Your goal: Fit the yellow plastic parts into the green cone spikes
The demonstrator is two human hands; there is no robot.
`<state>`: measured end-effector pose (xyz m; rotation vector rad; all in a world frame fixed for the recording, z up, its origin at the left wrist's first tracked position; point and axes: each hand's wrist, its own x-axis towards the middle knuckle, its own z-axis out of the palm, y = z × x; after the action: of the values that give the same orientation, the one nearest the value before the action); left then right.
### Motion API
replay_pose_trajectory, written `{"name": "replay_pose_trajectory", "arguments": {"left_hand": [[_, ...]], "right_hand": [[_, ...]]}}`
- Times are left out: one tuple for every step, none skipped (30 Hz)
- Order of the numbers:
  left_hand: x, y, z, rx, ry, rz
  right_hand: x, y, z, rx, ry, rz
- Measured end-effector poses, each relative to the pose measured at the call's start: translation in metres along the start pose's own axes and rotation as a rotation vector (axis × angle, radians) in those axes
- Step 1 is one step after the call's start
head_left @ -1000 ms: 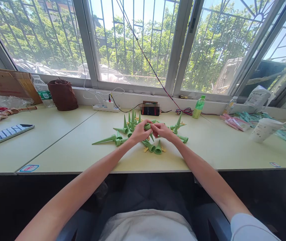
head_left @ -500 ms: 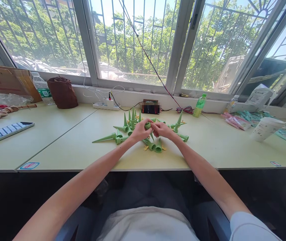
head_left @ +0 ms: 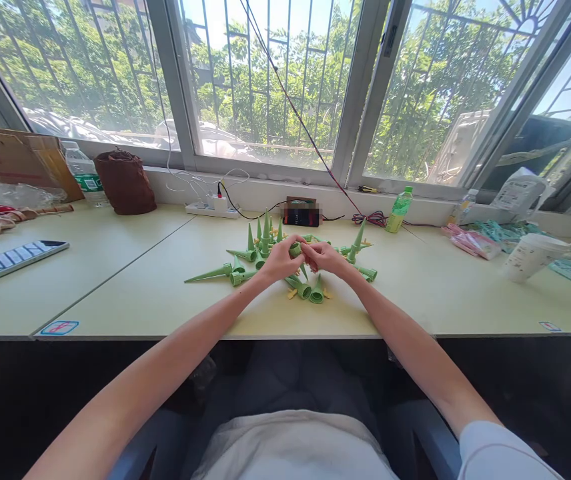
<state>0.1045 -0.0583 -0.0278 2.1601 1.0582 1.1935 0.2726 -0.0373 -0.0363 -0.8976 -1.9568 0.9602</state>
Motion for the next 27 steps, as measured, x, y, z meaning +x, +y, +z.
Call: {"name": "replay_pose_trajectory", "arguments": {"left_hand": [[-0.0001,0.0003,-0.0002,0.000,-0.001,0.000],[-0.0001,0.0006,-0.0004,0.001,-0.001,0.000],[0.0000,0.0008,-0.0006,0.003,0.001,-0.002],[0.0001,0.0008,-0.0007,0.005,0.001,-0.003],[0.0004,0.0008,-0.0008,0.007,0.001,-0.005],[0.0006,0.0006,-0.0008,0.010,0.000,-0.006],[0.0009,0.0003,-0.0007,0.012,0.000,-0.006],[0.0012,-0.0001,-0.0005,0.013,0.003,-0.003],[0.0014,-0.0005,-0.0002,0.013,0.007,0.000],[0.0015,-0.0010,0.0001,0.012,0.012,0.003],[0.0017,-0.0015,0.0004,0.011,0.016,0.006],[0.0017,-0.0019,0.0007,0.010,0.018,0.008],[0.0018,-0.0022,0.0010,0.011,0.019,0.009],[0.0018,-0.0024,0.0012,0.013,0.019,0.010],[0.0019,-0.0026,0.0013,0.014,0.019,0.011],[0.0019,-0.0026,0.0013,0.015,0.019,0.014],[0.0019,-0.0026,0.0013,0.016,0.020,0.017],[0.0020,-0.0025,0.0012,0.018,0.020,0.018],[0.0020,-0.0024,0.0011,0.018,0.020,0.017],[0.0020,-0.0022,0.0010,0.018,0.019,0.014],[0.0020,-0.0020,0.0009,0.019,0.017,0.010],[0.0019,-0.0017,0.0009,0.019,0.016,0.007],[0.0019,-0.0014,0.0008,0.021,0.016,0.007],[0.0018,-0.0011,0.0007,0.023,0.017,0.009],[0.0018,-0.0007,0.0006,0.028,0.019,0.014],[0.0017,-0.0003,0.0005,0.033,0.022,0.018],[0.0016,0.0002,0.0003,0.039,0.023,0.022]], "right_hand": [[0.0005,0.0014,0.0000,-0.005,0.003,0.000],[0.0011,0.0029,0.0000,-0.008,0.005,-0.001],[0.0016,0.0044,0.0000,-0.010,0.005,-0.002],[0.0020,0.0056,0.0000,-0.011,0.005,-0.003],[0.0023,0.0065,0.0000,-0.011,0.005,-0.003],[0.0024,0.0070,0.0000,-0.010,0.008,-0.004],[0.0023,0.0071,0.0000,-0.006,0.015,-0.004],[0.0021,0.0067,0.0001,-0.002,0.025,-0.004],[0.0018,0.0060,0.0001,0.004,0.036,-0.003],[0.0014,0.0051,0.0001,0.010,0.047,-0.003],[0.0010,0.0042,0.0001,0.015,0.053,-0.003],[0.0007,0.0034,0.0001,0.020,0.056,-0.003],[0.0005,0.0028,0.0001,0.024,0.057,-0.004],[0.0005,0.0026,0.0001,0.027,0.055,-0.005],[0.0006,0.0027,0.0000,0.029,0.054,-0.008],[0.0009,0.0032,-0.0001,0.029,0.053,-0.012],[0.0012,0.0039,-0.0003,0.027,0.052,-0.016],[0.0016,0.0047,-0.0005,0.023,0.052,-0.020],[0.0019,0.0055,-0.0006,0.017,0.051,-0.022],[0.0021,0.0062,-0.0008,0.010,0.050,-0.025],[0.0022,0.0067,-0.0010,0.002,0.052,-0.028],[0.0022,0.0070,-0.0011,-0.006,0.053,-0.031],[0.0020,0.0071,-0.0012,-0.014,0.054,-0.035],[0.0018,0.0070,-0.0012,-0.021,0.056,-0.041],[0.0016,0.0068,-0.0012,-0.027,0.056,-0.047],[0.0014,0.0066,-0.0011,-0.034,0.057,-0.050],[0.0012,0.0065,-0.0010,-0.041,0.055,-0.052]]}}
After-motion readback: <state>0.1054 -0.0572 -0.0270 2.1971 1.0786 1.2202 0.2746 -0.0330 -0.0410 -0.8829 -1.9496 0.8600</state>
